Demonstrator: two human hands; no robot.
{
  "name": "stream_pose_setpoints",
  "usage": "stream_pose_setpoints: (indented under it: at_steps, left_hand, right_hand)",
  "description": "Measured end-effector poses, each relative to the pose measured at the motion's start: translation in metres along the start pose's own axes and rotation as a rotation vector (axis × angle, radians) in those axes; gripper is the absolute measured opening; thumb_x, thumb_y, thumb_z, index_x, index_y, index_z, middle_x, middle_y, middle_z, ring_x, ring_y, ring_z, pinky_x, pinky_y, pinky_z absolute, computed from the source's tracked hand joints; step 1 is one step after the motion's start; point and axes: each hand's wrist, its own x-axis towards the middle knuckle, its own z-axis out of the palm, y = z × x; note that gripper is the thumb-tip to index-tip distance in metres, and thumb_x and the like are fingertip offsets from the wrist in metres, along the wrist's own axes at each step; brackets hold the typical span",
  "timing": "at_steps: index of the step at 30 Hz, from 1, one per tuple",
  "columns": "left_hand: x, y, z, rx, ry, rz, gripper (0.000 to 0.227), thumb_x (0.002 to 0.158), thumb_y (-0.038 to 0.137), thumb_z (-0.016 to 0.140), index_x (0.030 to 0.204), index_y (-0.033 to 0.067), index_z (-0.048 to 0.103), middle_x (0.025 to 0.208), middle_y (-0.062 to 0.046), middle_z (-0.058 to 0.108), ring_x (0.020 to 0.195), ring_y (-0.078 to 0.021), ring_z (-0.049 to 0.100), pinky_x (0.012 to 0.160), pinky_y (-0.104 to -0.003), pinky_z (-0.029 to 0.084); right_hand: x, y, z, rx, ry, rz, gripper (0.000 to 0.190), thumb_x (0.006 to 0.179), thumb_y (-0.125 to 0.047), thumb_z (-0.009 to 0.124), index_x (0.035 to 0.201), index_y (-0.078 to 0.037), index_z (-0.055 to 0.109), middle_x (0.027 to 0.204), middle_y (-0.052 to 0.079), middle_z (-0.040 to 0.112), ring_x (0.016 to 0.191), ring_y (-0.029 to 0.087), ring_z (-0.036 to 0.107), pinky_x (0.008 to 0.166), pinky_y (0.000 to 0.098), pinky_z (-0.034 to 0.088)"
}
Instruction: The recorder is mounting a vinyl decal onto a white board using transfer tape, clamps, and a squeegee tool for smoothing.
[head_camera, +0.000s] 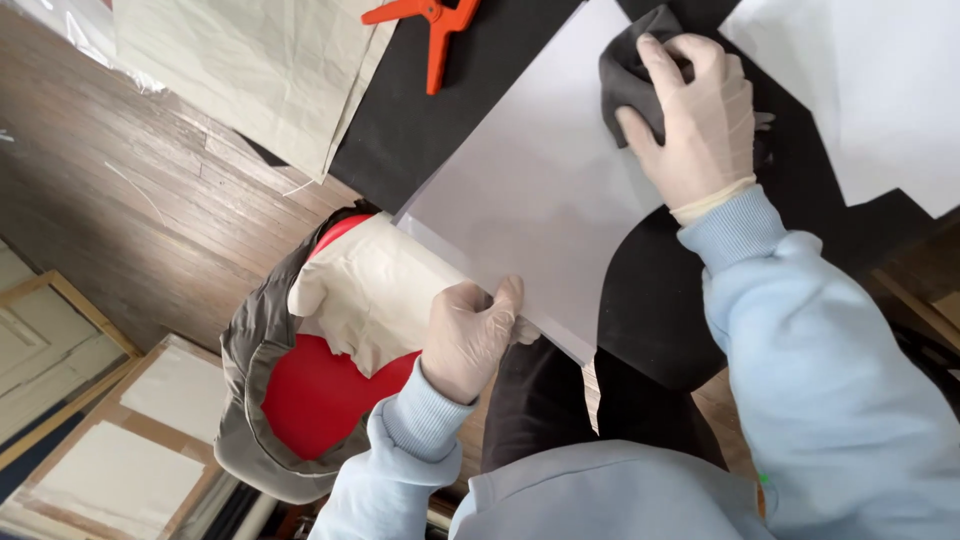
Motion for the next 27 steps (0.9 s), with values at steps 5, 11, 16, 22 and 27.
stream_pose_setpoints:
  at_steps: [5,11,16,22,27]
  left_hand:
    - [0.001,-0.007,-0.004,-0.032,-0.067,0.132,0.050,0.099,0.034,0.061,0.073,-0.0081,0.066,0.064,-0.016,0.075,0.057,-0.0162,0.071,0.058,-0.026,0.061]
    - [0.004,-0.007,-0.006,0.117,-0.061,0.135,0.059,0.099,0.042,0.058,0.070,-0.0092,0.066,0.062,-0.015,0.074,0.056,-0.0165,0.069,0.055,-0.028,0.058]
    - [0.006,-0.012,-0.006,0.050,-0.090,0.131,0.059,0.099,0.045,0.055,0.079,-0.0082,0.070,0.064,-0.014,0.074,0.060,-0.0160,0.071,0.061,-0.028,0.060]
    - [0.009,-0.012,-0.006,0.068,-0.075,0.081,0.062,0.097,0.050,0.055,0.081,-0.0078,0.069,0.063,-0.013,0.073,0.058,-0.0172,0.071,0.058,-0.029,0.058]
    - [0.012,-0.019,-0.006,0.105,-0.032,0.099,0.065,0.096,0.053,0.055,0.076,-0.0076,0.068,0.062,-0.012,0.073,0.058,-0.0167,0.071,0.058,-0.029,0.059]
  right_hand:
    - [-0.012,0.002,0.018,-0.185,-0.036,-0.075,0.054,0.101,-0.015,0.079,0.150,-0.007,0.059,0.142,0.007,0.047,0.122,0.030,0.048,0.103,0.0425,0.047]
    - [-0.007,-0.004,0.029,-0.216,-0.049,-0.171,0.048,0.100,-0.011,0.078,0.146,-0.013,0.063,0.137,0.004,0.050,0.119,0.028,0.052,0.096,0.0411,0.048]
    - [-0.001,-0.018,0.033,-0.149,-0.087,-0.229,0.043,0.100,-0.008,0.077,0.142,-0.013,0.066,0.136,0.003,0.052,0.113,0.029,0.055,0.095,0.0425,0.051]
    - [0.004,-0.028,0.020,0.068,-0.202,-0.303,0.044,0.095,-0.002,0.074,0.137,-0.013,0.070,0.136,0.003,0.060,0.109,0.030,0.061,0.096,0.0411,0.054]
    - [0.001,-0.014,-0.017,0.321,-0.157,-0.194,0.043,0.096,-0.004,0.075,0.139,-0.008,0.067,0.141,0.010,0.059,0.126,0.031,0.063,0.110,0.0407,0.054]
